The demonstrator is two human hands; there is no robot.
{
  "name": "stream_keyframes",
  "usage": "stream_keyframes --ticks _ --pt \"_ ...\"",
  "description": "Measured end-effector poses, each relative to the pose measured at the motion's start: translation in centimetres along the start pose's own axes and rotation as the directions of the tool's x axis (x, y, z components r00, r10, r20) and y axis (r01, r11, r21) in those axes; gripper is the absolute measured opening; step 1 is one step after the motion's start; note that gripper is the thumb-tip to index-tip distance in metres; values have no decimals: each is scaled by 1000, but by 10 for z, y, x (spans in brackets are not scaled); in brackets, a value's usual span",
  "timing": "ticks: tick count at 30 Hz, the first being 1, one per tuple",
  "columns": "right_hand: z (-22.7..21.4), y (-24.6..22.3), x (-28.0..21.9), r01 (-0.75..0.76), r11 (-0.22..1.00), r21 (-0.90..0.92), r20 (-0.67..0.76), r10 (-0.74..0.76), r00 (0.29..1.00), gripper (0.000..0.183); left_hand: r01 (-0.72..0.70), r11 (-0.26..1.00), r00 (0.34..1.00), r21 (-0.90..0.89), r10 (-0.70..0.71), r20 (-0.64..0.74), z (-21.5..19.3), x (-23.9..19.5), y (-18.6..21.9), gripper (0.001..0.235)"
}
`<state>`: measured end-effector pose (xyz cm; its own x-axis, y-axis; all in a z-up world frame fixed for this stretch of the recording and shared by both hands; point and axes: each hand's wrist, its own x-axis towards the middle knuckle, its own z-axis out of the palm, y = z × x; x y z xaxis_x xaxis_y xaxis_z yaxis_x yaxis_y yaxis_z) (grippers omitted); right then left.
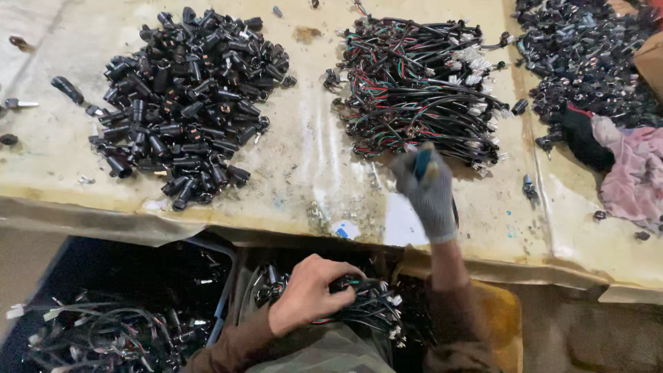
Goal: The person repeatedly picks small black cylindrical components and wire harnesses from a workbench, uses pliers to attach the components to the wires, and places the assembled units into a bin below. The process is continuous and repetitive throughout the clip.
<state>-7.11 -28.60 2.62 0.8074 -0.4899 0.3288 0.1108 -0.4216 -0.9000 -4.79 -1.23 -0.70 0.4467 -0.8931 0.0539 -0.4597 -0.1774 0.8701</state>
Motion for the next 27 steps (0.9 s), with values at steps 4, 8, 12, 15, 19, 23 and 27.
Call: stream_keyframes --ticks 4,8,12,15,19,23,27 --pt "-34 55 118 188 662 -726 15 -257 966 36 -273 852 944 -446 326 45 -2 -5 -2 30" --pt "-23 79 146 53 530 -846 29 -53 998 32 -89 789 965 -608 220 145 5 -9 -3 27" --pt "-7 81 106 42 523 -851 -37 -140 989 30 -204 883 965 -422 255 67 15 -11 -7 31" --pt "-4 82 68 77 594 -801 -84 -240 967 34 -199 928 970 -316 232 70 17 -11 -14 29" --pt "-13 82 2 130 680 -722 -50 -239 970 38 -161 904 960 -395 237 151 19 -13 -18 29" --pt "-27 89 -47 258 658 -708 80 -288 954 45 -22 765 932 -643 249 264 10 -15 -17 24" --pt "-52 115 -48 326 599 -732 230 -232 945 54 106 716 901 -690 225 371 -2 -23 -16 24"
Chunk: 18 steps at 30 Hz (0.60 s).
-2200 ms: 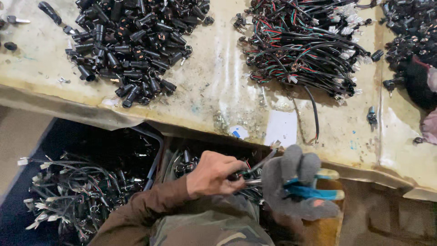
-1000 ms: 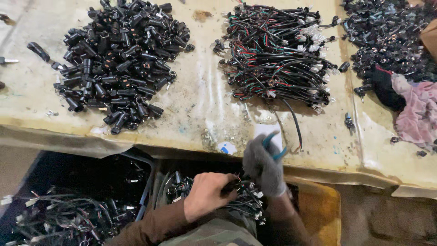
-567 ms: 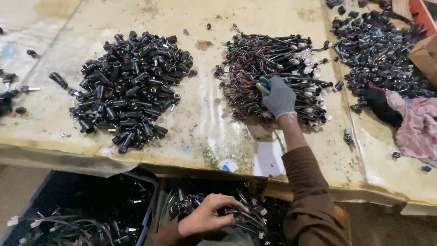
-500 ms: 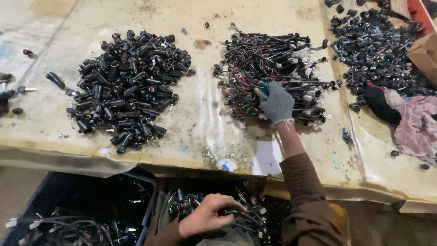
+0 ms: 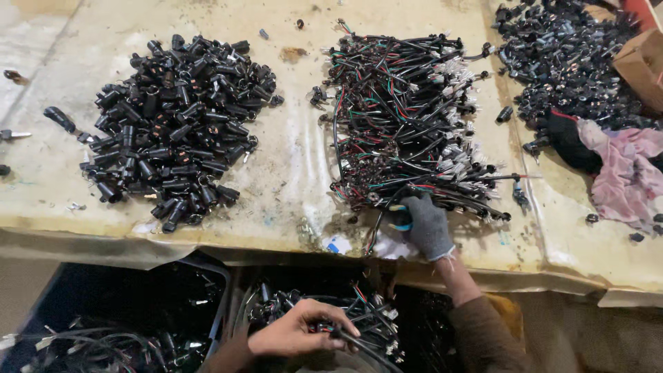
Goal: The person repeatedly picks small black cylindrical components and wire harnesses from a workbench, uses pliers to attach the components to the wires, and places the assembled units into a bin below. The process is continuous and repetitive throughout the clip.
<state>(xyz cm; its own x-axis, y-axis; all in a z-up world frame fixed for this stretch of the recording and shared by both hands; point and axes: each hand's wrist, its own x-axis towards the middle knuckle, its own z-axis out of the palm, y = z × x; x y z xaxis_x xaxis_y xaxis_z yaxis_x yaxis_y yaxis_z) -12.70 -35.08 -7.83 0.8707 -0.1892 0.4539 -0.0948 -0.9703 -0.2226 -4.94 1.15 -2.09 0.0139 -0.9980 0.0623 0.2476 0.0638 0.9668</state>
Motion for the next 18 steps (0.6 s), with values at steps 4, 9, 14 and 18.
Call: stream_keyframes --ticks 4,9,14,18 --pt "3 51 39 -57 997 -50 89 61 994 39 -46 623 996 781 90 -12 -1 -17 -2 37" --pt "3 57 92 -43 999 15 -75 44 996 42 -55 331 996 942 -41 73 1 -27 -18 45" --pt "-11 0 80 -60 998 30 121 56 991 41 -40 477 995 878 -59 78 -5 -35 -16 45" --pt "-44 -30 55 29 999 -28 231 -21 973 36 -125 653 992 747 94 84 -29 -47 -6 54"
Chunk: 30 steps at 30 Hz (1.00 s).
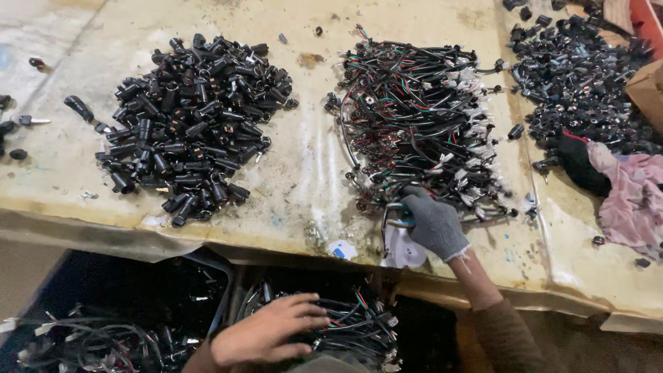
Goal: The person repeatedly picks small black cylindrical components and wire harnesses from a workbench, uses pliers to attach the components to the wires, and places the assembled units into a bin below. The process is continuous and repetitive throughout the clip.
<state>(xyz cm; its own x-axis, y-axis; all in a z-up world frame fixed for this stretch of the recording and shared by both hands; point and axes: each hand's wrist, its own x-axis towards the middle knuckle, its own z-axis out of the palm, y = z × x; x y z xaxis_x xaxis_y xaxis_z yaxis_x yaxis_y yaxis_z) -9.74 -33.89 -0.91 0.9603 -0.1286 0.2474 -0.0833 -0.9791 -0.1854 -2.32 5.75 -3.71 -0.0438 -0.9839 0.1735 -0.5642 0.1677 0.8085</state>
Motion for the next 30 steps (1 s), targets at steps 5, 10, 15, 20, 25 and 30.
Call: stream_keyframes --ticks 5,10,15,20,25,30 --pt "8 -22 -25 29 981 190 -298 30 954 32 498 773 737 393 -138 -661 -48 -22 -53 66" --pt "37 -32 -23 29 984 175 -115 -9 993 34 845 337 466 416 -81 -881 -121 -40 -128 98" --pt "58 -38 7 -34 976 215 -253 90 963 37 820 365 531 440 -200 -823 -105 -7 -160 88" --pt "45 -42 36 -215 950 225 -160 253 954 34 759 361 630 542 -194 -753 -76 22 -141 74" --pt "-8 -45 16 -42 939 342 35 32 999 29 606 581 748 543 -185 -637 -63 42 -121 62" --pt "-13 -58 10 286 928 237 204 -335 920 26 486 729 790 483 -129 -600 -75 49 -117 54"
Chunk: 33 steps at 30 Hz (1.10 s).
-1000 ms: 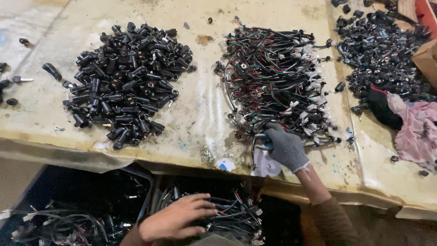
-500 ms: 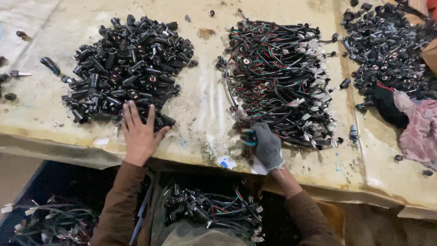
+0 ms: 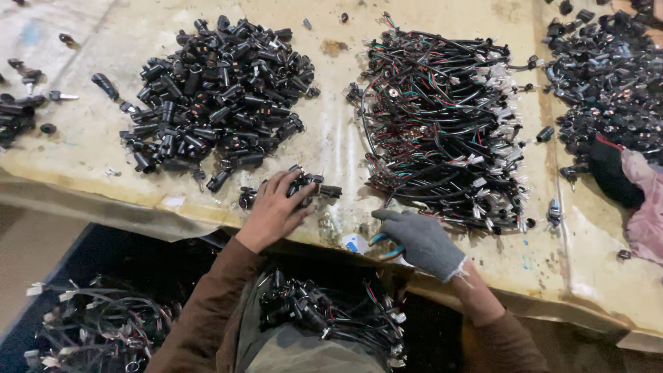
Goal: The person repeatedly picks small black cylindrical components and wire harnesses from a workbench, uses pliers to attach the components to the wires, and places the assembled units into a bin below. The process is continuous and repetitive throughout the clip.
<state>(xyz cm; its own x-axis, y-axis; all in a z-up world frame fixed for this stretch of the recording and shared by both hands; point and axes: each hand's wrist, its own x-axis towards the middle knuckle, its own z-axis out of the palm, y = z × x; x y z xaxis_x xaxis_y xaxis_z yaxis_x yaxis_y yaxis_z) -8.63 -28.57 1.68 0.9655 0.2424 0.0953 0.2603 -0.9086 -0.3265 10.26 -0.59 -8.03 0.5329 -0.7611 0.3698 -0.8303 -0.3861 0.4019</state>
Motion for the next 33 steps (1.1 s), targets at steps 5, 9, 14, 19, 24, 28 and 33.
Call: stream_keyframes --ticks 5,9,14,19,24,28,33 --pt "12 5 6 42 998 -48 -60 -44 997 24 253 900 900 355 -84 -427 -37 -8 -48 74" --pt "21 -1 12 -92 989 117 -379 130 916 20 499 839 834 215 -398 -383 -41 -10 -72 97" --pt "51 -17 32 -240 942 236 -344 312 885 29 383 893 924 236 -366 -116 -4 8 -51 104" --pt "61 -20 37 -320 896 309 -272 405 873 33 374 868 926 326 -372 -70 11 44 -18 79" --pt "82 -34 51 -509 847 153 -334 529 780 49 366 891 929 268 -336 -152 23 172 -54 72" --pt "87 -37 57 -540 822 179 -398 563 724 57 208 903 956 377 -106 -275 39 269 -130 75" --pt "82 -36 53 -550 812 196 -385 580 718 58 159 887 987 434 -159 -36 82 268 -156 52"
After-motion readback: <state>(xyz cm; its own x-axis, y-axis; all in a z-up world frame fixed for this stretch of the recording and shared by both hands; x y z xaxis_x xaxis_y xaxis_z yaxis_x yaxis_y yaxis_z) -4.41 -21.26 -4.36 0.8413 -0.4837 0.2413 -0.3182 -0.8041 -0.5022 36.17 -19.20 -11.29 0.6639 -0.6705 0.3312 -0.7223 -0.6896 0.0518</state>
